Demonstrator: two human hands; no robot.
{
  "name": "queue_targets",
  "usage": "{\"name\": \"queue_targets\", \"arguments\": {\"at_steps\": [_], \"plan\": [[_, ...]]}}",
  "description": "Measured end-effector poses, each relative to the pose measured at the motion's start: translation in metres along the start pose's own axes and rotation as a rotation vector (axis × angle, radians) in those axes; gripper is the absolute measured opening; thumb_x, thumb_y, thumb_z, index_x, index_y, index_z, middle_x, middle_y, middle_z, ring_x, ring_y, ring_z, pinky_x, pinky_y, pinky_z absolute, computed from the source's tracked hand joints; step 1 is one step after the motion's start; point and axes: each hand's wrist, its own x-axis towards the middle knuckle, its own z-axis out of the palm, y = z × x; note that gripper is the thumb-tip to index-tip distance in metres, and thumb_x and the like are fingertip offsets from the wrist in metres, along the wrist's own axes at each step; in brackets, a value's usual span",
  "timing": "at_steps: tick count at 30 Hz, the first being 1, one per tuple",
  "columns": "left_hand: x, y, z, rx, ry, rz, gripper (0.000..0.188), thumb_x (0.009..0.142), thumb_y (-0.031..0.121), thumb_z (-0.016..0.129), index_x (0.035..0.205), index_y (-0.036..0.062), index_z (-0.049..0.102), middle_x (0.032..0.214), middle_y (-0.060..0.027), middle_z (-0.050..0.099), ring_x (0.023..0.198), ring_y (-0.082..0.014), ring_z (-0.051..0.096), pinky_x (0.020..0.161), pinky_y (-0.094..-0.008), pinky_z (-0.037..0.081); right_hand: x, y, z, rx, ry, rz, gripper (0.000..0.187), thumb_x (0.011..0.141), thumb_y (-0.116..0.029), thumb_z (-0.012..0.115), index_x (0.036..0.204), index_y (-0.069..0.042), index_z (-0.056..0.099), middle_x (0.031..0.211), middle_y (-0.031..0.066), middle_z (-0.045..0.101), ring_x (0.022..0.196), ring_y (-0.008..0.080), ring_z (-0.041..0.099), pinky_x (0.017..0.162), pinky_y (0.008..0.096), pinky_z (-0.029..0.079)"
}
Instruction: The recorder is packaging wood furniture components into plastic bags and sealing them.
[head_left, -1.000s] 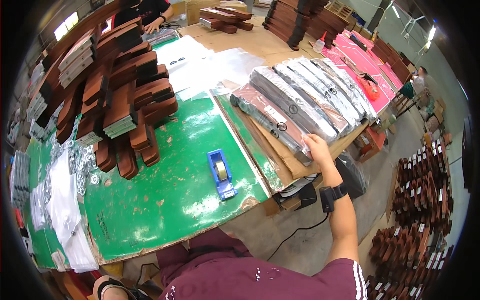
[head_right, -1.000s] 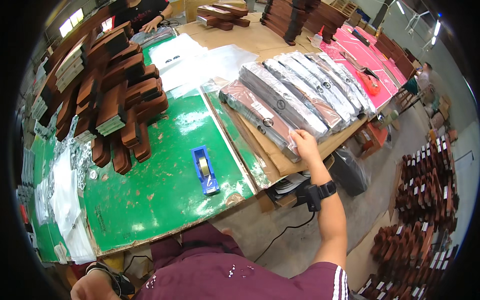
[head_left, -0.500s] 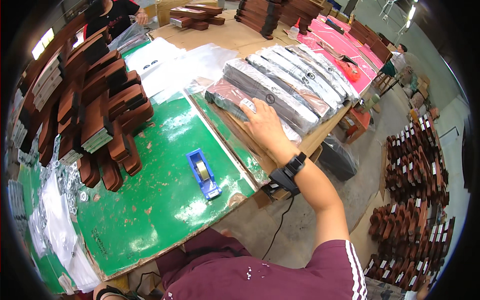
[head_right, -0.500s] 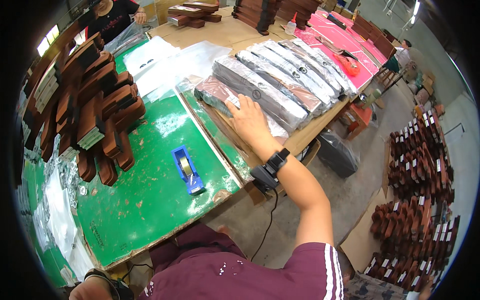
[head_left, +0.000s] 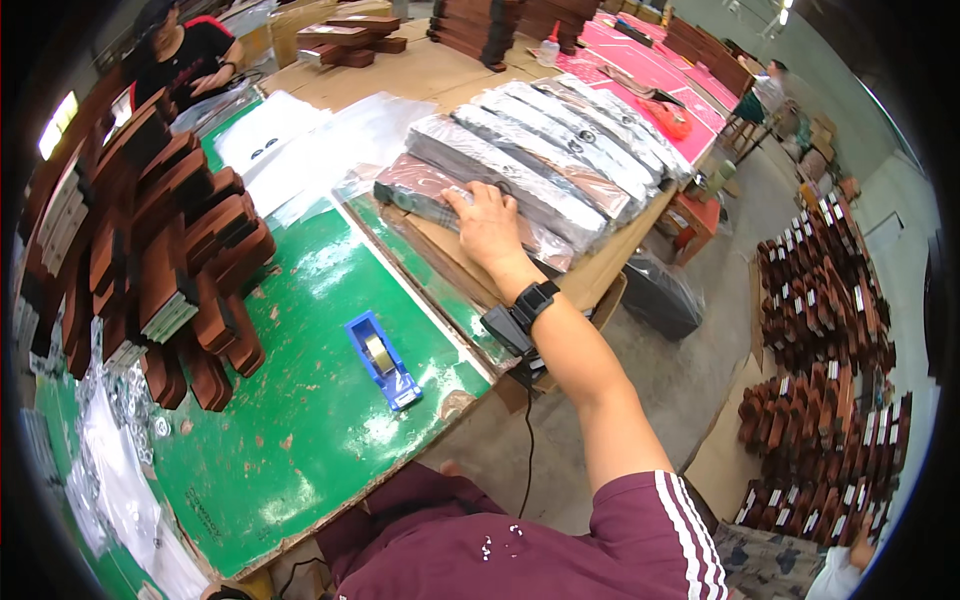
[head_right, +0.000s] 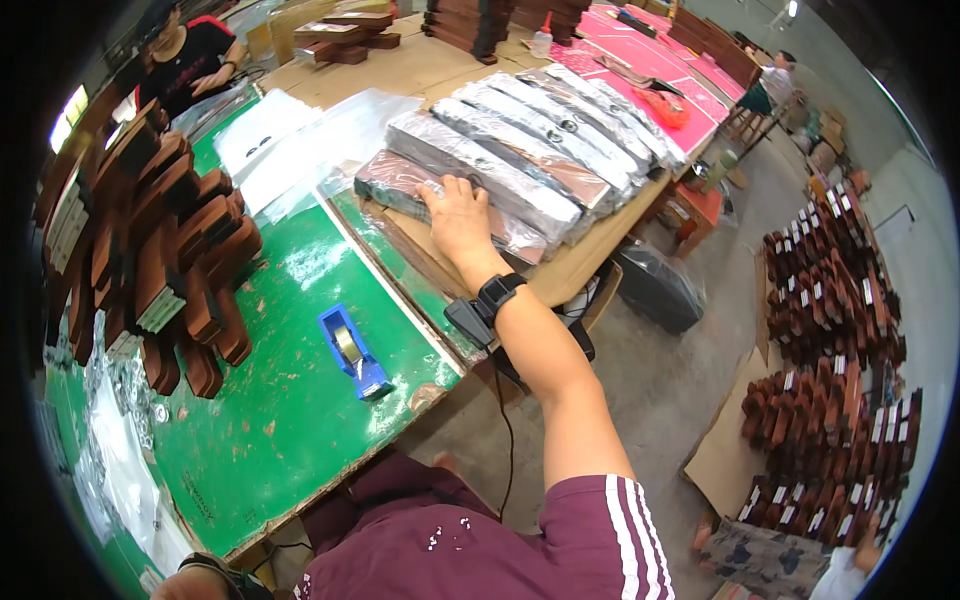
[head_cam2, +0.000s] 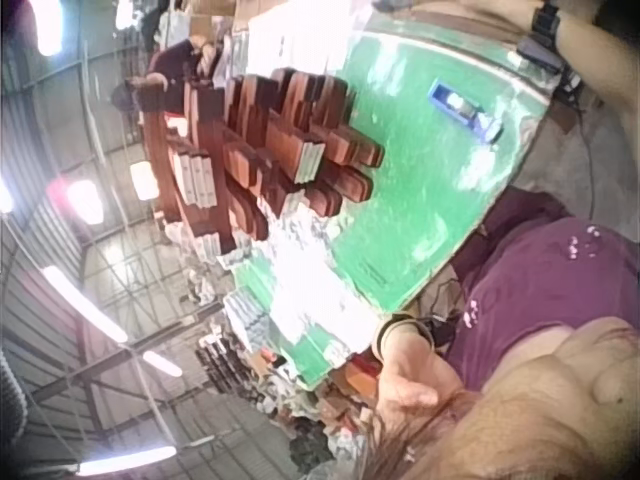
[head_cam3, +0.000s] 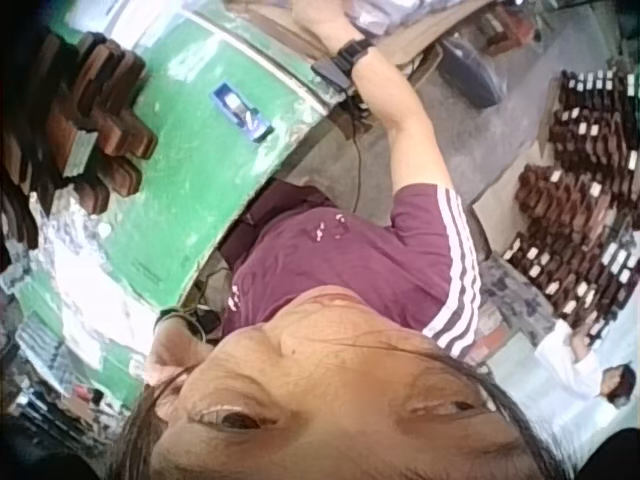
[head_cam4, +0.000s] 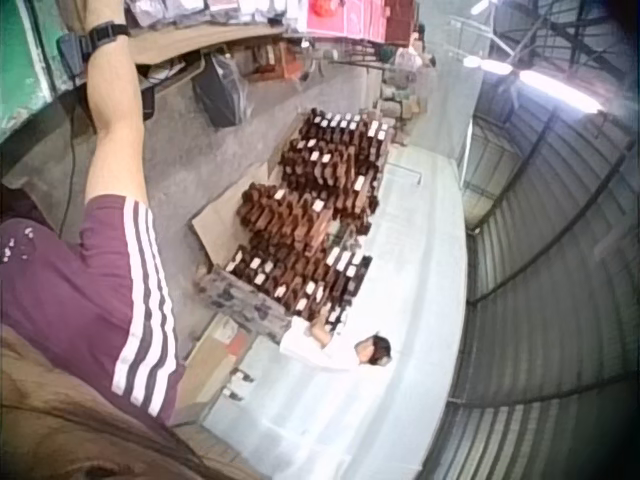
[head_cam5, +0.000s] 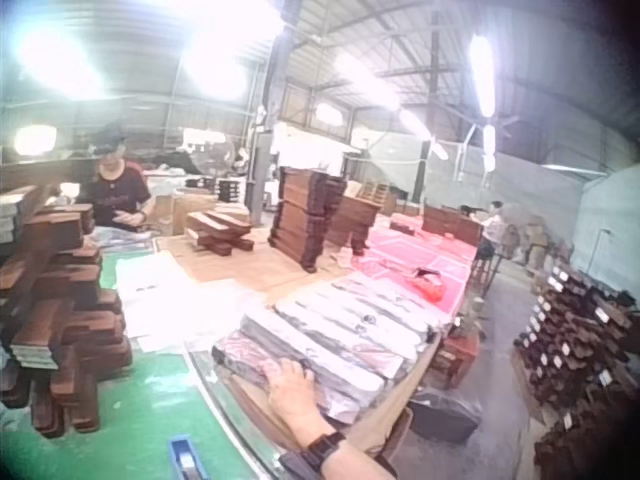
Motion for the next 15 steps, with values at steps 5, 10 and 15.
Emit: {"name": "queue_targets", "arguments": {"at_steps": [5,10,15], "plan": [[0.017,0.004,0.004,-0.039,-0.326,-0.192,0.027,0.093,0.022,0.062,0.112,0.0032,0.065,0.101,-0.0142,0.068,0.092,-0.0251,0.064,0.082,-0.0366,0.052,-0.033,0.024,-0.047,0.104,-0.003,0.004,0.057,0.074,-0.027,0.079,0.125,-0.008,0.059,0.119,0.0131,0.055,0.111,0.0311,0.051,0.092,0.046,0.042],[-0.041,-0.021,0.015,-0.141,-0.635,-0.628,0.02,0.079,0.012,0.068,0.096,0.0077,0.058,0.108,-0.0161,0.061,0.093,-0.0368,0.062,0.082,-0.0465,0.049,-0.066,0.019,-0.063,0.046,0.031,0.024,0.066,0.068,-0.03,0.083,0.124,-0.005,0.056,0.115,0.011,0.053,0.111,0.029,0.05,0.092,0.0428,0.04],[-0.107,-0.047,0.037,-0.158,-0.766,-1.054,0.018,0.077,-0.008,0.061,0.091,0.0022,0.06,0.104,-0.0161,0.062,0.094,-0.0321,0.062,0.081,-0.0378,0.05,-0.088,0.036,-0.067,0.029,0.115,0.182,0.081,0.07,-0.033,0.083,0.137,-0.004,0.046,0.133,0.0212,0.039,0.124,0.0378,0.039,0.101,0.0446,0.036]]}}
